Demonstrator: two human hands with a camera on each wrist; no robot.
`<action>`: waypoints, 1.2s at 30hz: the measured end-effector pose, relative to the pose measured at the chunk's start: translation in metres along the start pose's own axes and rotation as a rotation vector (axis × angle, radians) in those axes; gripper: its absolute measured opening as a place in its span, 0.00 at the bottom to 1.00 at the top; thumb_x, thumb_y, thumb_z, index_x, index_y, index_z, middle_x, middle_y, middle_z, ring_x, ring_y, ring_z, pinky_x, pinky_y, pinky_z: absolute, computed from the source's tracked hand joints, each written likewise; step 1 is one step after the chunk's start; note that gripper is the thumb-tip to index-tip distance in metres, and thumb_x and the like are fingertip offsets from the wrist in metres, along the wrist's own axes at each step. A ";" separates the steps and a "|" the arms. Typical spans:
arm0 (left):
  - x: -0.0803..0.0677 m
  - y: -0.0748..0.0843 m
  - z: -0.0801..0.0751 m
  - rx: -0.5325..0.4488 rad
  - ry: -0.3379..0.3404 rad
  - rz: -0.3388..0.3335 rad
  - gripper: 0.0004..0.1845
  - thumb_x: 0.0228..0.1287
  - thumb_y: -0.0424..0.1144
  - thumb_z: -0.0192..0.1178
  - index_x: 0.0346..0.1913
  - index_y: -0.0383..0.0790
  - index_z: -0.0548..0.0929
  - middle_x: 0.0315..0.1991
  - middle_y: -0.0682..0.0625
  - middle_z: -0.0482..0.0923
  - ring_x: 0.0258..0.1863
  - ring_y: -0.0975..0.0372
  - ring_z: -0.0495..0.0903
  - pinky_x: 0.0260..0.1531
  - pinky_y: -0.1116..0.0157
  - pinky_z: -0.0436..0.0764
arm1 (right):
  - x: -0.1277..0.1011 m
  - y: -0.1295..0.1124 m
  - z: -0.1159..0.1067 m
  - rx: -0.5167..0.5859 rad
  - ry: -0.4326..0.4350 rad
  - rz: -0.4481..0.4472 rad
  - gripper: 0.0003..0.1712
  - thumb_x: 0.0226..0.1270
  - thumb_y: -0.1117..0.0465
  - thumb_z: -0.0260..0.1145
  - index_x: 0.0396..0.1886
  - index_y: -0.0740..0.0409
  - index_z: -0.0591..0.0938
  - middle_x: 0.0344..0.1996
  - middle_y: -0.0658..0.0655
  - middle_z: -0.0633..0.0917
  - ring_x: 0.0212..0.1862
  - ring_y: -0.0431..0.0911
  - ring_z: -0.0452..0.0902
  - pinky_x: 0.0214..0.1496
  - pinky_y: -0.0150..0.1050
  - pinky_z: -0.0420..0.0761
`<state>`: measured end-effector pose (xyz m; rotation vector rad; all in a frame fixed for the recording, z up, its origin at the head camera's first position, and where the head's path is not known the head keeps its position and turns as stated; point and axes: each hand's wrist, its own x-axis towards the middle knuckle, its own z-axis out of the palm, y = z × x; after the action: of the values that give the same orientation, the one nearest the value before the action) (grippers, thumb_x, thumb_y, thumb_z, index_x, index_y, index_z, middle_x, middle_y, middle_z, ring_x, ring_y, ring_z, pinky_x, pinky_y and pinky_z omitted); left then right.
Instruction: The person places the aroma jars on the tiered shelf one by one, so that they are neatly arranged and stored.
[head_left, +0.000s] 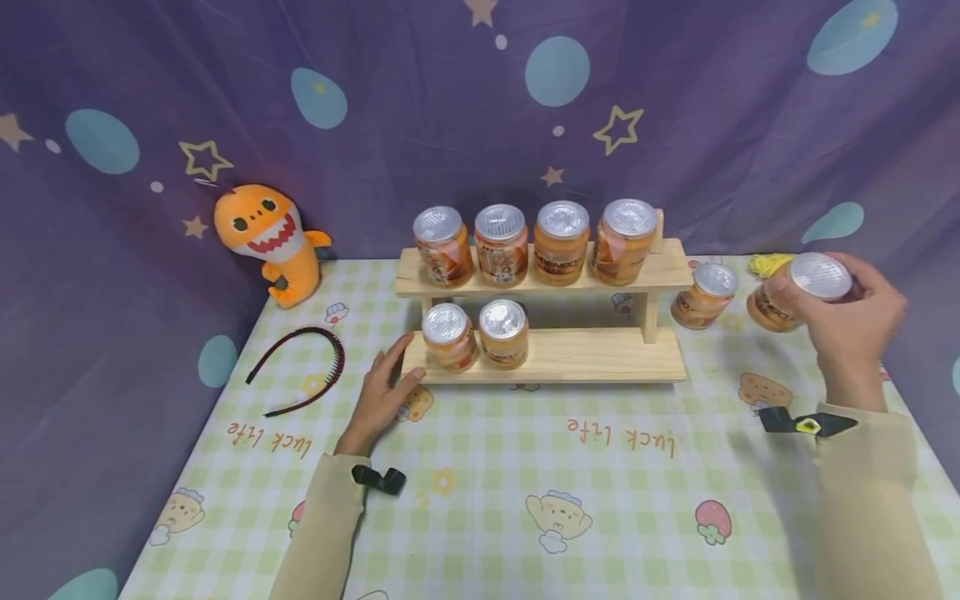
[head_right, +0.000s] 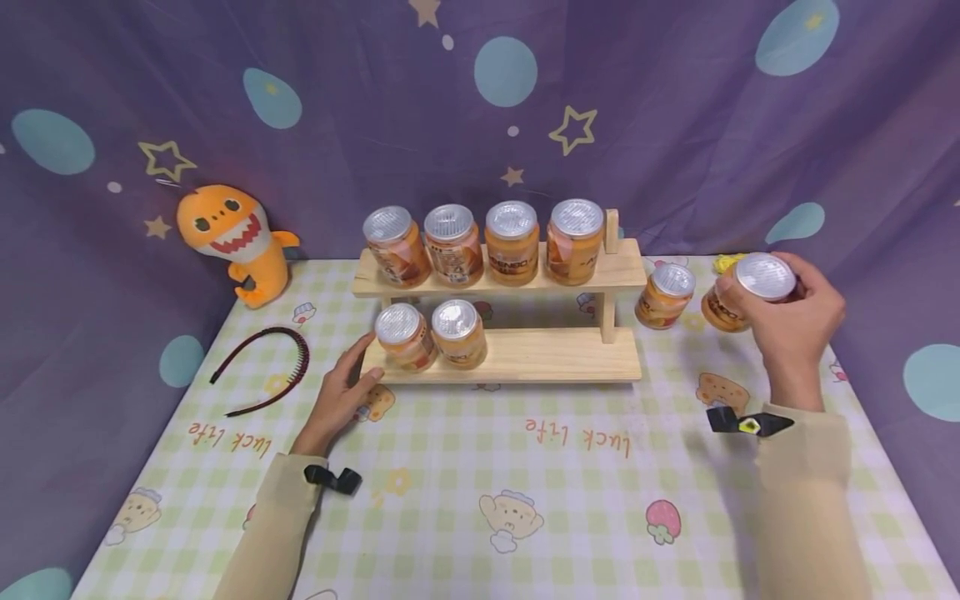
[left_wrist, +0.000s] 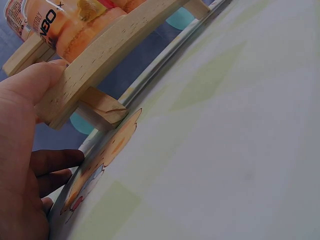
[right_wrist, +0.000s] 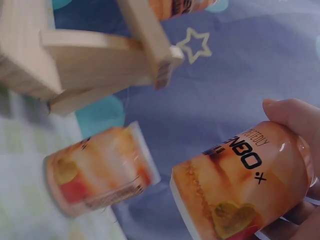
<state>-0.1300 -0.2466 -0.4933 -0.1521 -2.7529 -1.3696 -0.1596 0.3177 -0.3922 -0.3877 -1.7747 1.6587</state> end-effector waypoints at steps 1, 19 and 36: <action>0.000 0.000 0.000 0.000 0.001 0.002 0.35 0.70 0.46 0.61 0.78 0.53 0.62 0.76 0.43 0.64 0.78 0.42 0.57 0.82 0.43 0.40 | -0.001 -0.003 0.001 0.015 -0.003 -0.021 0.29 0.36 0.75 0.82 0.45 0.61 0.88 0.34 0.46 0.87 0.36 0.36 0.83 0.38 0.21 0.81; 0.000 -0.001 0.000 0.004 -0.012 -0.015 0.36 0.71 0.48 0.60 0.78 0.54 0.61 0.77 0.44 0.63 0.79 0.43 0.55 0.82 0.44 0.39 | -0.026 -0.043 0.017 -0.040 -0.155 -0.120 0.32 0.34 0.79 0.81 0.47 0.64 0.87 0.35 0.45 0.88 0.33 0.33 0.84 0.33 0.19 0.82; 0.002 -0.002 0.000 0.028 0.004 0.021 0.35 0.71 0.47 0.60 0.78 0.51 0.62 0.77 0.44 0.64 0.78 0.45 0.59 0.82 0.44 0.42 | -0.047 -0.069 0.032 -0.146 -0.247 -0.125 0.35 0.31 0.79 0.82 0.48 0.60 0.88 0.35 0.40 0.87 0.32 0.31 0.83 0.34 0.19 0.80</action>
<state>-0.1318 -0.2475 -0.4950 -0.1765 -2.7578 -1.3243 -0.1302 0.2532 -0.3374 -0.1351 -2.0648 1.5475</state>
